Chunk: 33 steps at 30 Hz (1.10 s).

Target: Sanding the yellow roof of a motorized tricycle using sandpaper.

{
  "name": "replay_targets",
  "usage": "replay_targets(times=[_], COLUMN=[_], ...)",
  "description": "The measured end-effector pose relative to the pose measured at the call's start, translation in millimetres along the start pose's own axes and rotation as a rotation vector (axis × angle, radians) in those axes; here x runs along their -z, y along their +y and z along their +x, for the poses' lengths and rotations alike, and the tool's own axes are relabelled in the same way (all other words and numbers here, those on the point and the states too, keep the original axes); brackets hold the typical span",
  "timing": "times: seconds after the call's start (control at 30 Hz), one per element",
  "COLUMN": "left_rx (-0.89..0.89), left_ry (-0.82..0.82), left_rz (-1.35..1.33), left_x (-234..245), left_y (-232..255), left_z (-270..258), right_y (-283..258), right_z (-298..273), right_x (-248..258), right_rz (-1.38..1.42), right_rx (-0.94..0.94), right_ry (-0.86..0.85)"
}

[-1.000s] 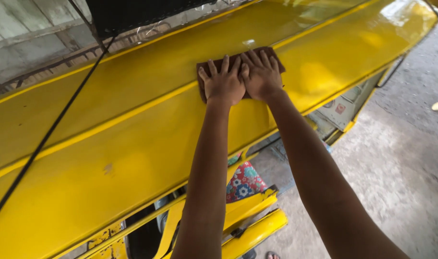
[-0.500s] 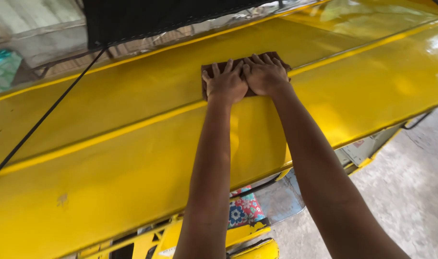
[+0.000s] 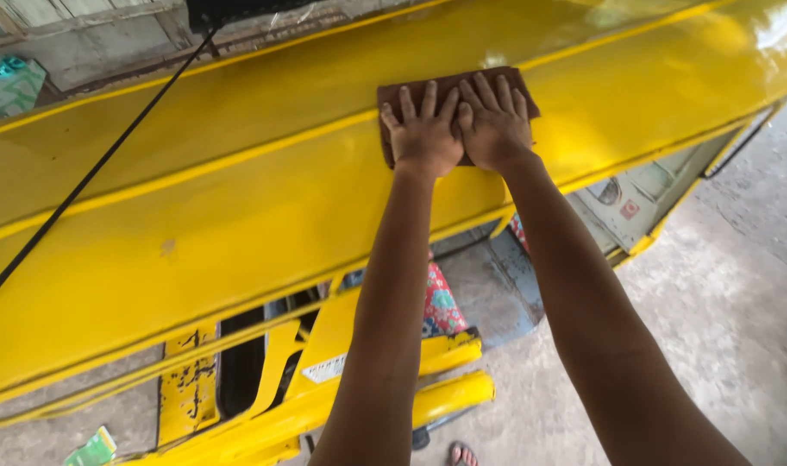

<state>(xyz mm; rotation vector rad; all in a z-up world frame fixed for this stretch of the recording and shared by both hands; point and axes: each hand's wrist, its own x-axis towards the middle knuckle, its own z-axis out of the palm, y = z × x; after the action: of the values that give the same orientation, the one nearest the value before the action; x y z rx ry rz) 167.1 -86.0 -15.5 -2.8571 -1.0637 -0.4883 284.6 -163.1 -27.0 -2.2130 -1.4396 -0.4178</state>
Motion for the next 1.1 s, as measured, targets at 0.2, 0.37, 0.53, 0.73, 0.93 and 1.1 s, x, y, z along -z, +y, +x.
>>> replay_targets(times=[0.2, 0.37, 0.53, 0.73, 0.93, 1.1], left_rx=[-0.11, -0.144, -0.165, -0.142, -0.063, 0.047], left_ry=[0.086, 0.106, 0.133, 0.132, 0.035, -0.117], left_rz=[0.007, -0.03, 0.007, 0.023, 0.005, -0.067], left_x=[-7, -17, -27, -28, -26, -16], left_y=[29, 44, 48, 79, 120, 134], left_z=[-60, -67, -44, 18, 97, 145], right_y=[8, 16, 31, 82, 146, 167], right_z=[-73, -92, -74, -22, 44, 90], right_x=[7, 11, 9, 18, 26, 39], right_rz=[-0.046, -0.016, -0.035, -0.047, -0.053, -0.037], right_rx=[-0.066, -0.119, -0.122, -0.099, -0.107, -0.086], right_ry=[0.034, 0.026, 0.007, 0.003, -0.053, -0.112])
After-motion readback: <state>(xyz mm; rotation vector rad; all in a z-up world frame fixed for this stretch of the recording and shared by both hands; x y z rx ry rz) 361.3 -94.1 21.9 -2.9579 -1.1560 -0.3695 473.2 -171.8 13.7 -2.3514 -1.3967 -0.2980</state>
